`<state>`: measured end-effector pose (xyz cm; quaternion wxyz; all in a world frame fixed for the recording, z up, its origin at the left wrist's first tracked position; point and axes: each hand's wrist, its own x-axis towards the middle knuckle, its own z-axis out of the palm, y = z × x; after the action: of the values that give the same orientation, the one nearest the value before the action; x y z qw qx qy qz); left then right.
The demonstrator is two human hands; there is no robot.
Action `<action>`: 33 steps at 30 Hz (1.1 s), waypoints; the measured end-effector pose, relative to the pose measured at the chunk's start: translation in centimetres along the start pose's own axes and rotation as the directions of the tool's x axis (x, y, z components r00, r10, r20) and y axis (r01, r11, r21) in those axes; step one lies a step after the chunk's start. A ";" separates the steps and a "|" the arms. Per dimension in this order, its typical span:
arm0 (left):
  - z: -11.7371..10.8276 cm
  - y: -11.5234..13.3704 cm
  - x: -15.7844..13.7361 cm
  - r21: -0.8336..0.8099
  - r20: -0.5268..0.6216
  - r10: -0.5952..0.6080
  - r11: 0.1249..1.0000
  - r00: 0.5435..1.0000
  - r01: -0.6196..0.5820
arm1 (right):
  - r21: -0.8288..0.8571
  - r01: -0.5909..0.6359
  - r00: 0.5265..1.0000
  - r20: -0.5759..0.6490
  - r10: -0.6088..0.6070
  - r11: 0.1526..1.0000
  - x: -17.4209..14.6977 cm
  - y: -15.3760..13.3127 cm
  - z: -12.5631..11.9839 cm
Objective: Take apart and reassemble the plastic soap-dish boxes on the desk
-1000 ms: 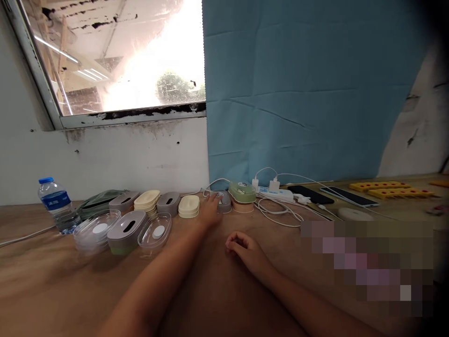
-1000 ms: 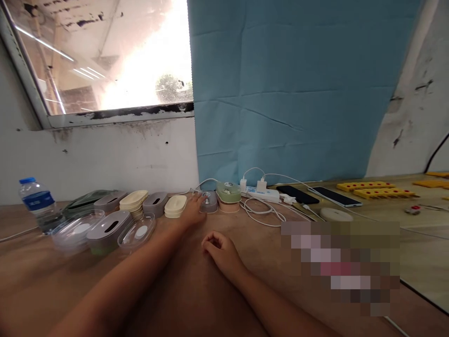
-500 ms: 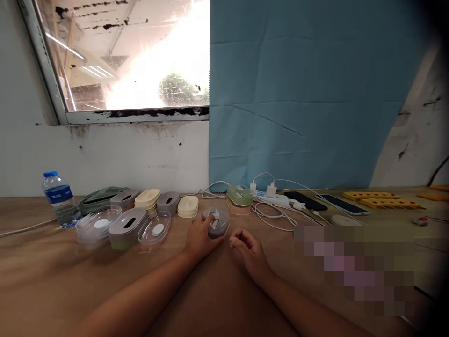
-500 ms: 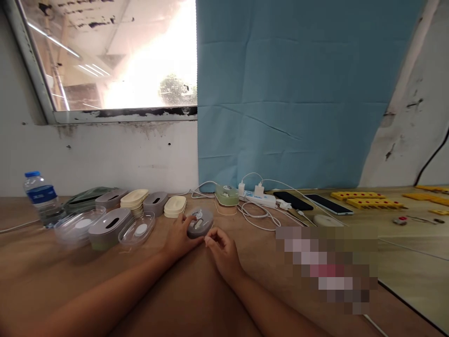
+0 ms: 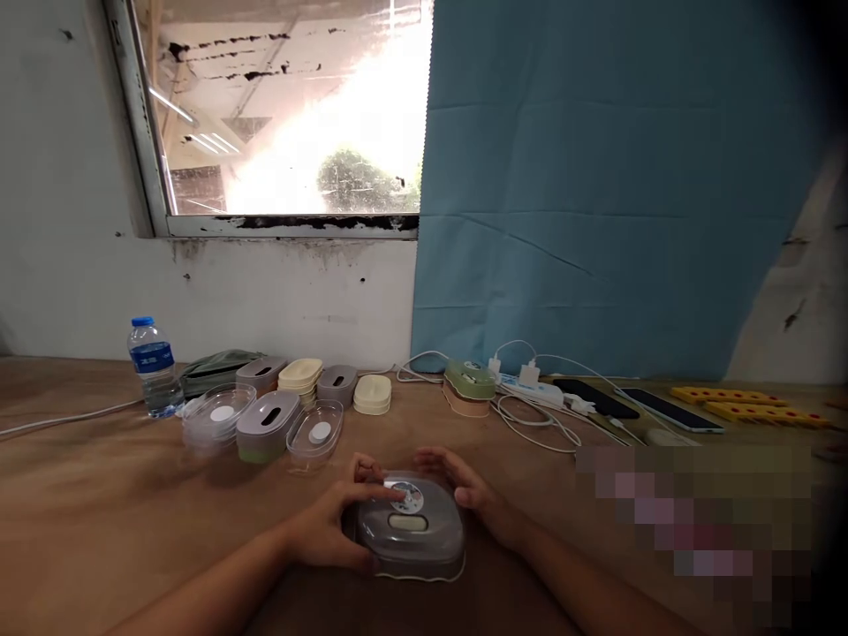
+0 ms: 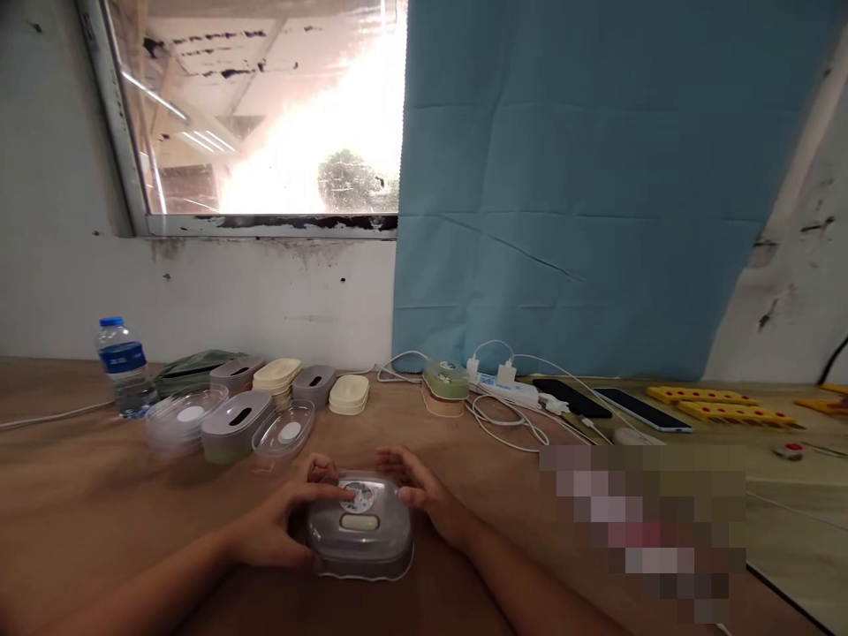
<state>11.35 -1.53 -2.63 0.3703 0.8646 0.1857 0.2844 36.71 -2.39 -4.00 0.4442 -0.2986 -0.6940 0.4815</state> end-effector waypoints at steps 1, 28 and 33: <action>-0.1 -0.2 0.1 -0.022 0.001 -0.001 1.000 1.000 0.001 | 0.048 -0.027 0.996 0.091 0.023 0.998 0.0 0.0 0.0; 0.7 -1.3 0.4 -0.240 -0.069 -0.071 0.969 0.995 0.053 | -0.038 -0.058 0.997 0.041 0.060 0.998 -0.1 -0.5 0.5; 1.0 -1.5 0.1 -0.213 -0.091 -0.066 0.976 0.994 0.045 | 0.053 -0.065 0.998 -0.016 0.066 0.996 0.2 -0.8 0.5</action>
<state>11.93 -1.00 -4.32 0.4579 0.8001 0.1965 0.3340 36.22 -2.69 -3.22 0.4422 -0.3136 -0.6669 0.5112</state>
